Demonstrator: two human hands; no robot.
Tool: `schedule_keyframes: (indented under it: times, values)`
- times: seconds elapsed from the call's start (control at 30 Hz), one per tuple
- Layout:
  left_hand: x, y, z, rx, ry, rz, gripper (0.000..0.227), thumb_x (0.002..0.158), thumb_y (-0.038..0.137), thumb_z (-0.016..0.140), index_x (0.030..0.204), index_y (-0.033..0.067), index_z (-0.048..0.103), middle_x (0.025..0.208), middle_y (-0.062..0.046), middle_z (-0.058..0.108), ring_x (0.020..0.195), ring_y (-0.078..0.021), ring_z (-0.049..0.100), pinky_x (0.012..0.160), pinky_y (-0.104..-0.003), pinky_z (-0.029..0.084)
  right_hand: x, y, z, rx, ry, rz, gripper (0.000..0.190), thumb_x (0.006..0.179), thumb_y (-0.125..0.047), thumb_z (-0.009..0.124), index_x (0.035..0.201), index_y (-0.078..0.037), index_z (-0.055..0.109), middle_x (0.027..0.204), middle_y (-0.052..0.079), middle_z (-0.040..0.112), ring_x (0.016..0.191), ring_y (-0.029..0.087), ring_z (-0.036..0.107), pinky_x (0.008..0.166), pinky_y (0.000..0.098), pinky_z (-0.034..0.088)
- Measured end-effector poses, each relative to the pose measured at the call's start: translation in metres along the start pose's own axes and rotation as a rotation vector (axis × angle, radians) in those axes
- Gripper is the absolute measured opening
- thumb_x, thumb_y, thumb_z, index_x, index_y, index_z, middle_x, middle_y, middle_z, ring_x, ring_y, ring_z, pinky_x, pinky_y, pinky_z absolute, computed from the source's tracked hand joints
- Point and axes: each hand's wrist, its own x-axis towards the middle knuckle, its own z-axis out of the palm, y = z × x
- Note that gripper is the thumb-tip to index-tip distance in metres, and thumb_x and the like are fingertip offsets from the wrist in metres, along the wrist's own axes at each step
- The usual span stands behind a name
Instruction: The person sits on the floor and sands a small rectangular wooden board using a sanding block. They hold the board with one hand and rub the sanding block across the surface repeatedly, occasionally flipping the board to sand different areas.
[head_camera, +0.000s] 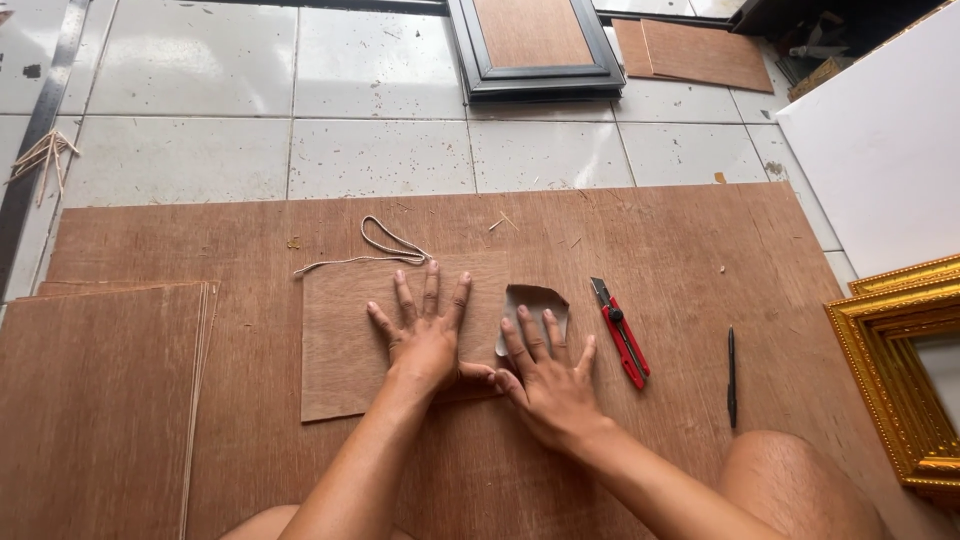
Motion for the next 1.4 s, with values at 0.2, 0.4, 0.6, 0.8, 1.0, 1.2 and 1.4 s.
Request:
schedule_keyframes:
  times: [0.2,0.4,0.6,0.8,1.0,1.2,1.4]
  values:
    - [-0.023,0.002,-0.012,-0.071,0.098,0.046,0.156,0.066,0.082,0.094,0.183,0.0372,0.002,0.191,-0.015,-0.011,0.168,-0.0603,-0.013,0.116,-0.097,-0.002,0.067,-0.001,-0.033,0.024,0.134,-0.045,0.079,0.115,-0.071,0.018,0.183,-0.031,0.008,0.193,0.002,0.001,0.175,0.04,-0.001,0.12,0.095,0.002]
    - [-0.025,0.005,-0.012,-0.117,0.104,0.026,0.153,0.07,0.077,0.096,0.183,0.0371,0.001,0.191,-0.014,-0.011,0.169,-0.0594,-0.013,0.118,-0.095,-0.002,0.116,0.001,-0.044,0.008,0.206,-0.033,0.085,0.114,-0.076,0.017,0.183,-0.029,0.008,0.193,-0.001,0.0,0.175,0.04,0.0,0.12,0.0956,0.006]
    - [-0.017,0.004,-0.012,-0.069,0.06,0.019,0.157,0.068,0.071,0.099,0.182,0.0377,-0.004,0.19,-0.014,-0.018,0.167,-0.0611,-0.018,0.115,-0.098,-0.004,0.011,-0.003,-0.004,0.009,0.057,-0.042,0.082,0.115,-0.066,0.022,0.183,-0.027,-0.003,0.193,0.0,-0.009,0.174,0.042,-0.007,0.121,0.0933,0.001]
    - [-0.028,0.006,-0.021,-0.13,0.047,0.026,0.152,0.072,0.077,0.094,0.183,0.0374,-0.002,0.19,-0.014,-0.017,0.168,-0.0596,-0.019,0.117,-0.097,-0.003,0.07,0.0,-0.038,0.037,0.145,-0.071,0.082,0.115,-0.071,0.017,0.183,-0.027,0.007,0.193,-0.002,0.0,0.174,0.04,0.0,0.12,0.0949,0.003]
    - [-0.019,0.006,-0.012,-0.182,0.055,0.009,0.128,0.091,0.075,0.078,0.183,0.0367,-0.001,0.191,-0.015,-0.014,0.168,-0.0584,-0.021,0.114,-0.096,-0.009,0.089,0.003,-0.043,0.032,0.221,-0.102,0.077,0.116,-0.066,0.018,0.183,-0.028,0.015,0.192,-0.002,0.01,0.174,0.039,0.006,0.12,0.0946,0.009]
    - [0.0,0.003,0.0,-0.216,-0.027,-0.016,0.125,0.087,0.095,0.049,0.177,0.0464,-0.024,0.182,-0.007,-0.047,0.156,-0.0581,-0.047,0.106,-0.096,-0.02,-0.031,0.033,0.057,-0.166,0.375,-0.193,0.084,0.108,-0.065,0.052,0.18,-0.034,0.021,0.189,-0.01,0.017,0.172,0.029,0.016,0.114,0.0869,0.021]
    - [-0.025,-0.002,-0.039,-0.191,-0.117,0.016,0.125,0.092,0.084,0.061,0.176,0.0487,-0.025,0.183,-0.006,-0.045,0.158,-0.0508,-0.048,0.113,-0.091,-0.02,-0.064,0.057,0.079,-0.092,0.589,-0.373,0.039,0.095,-0.028,0.073,0.133,-0.03,0.082,0.137,-0.004,0.082,0.13,0.03,0.074,0.097,0.0531,0.055]
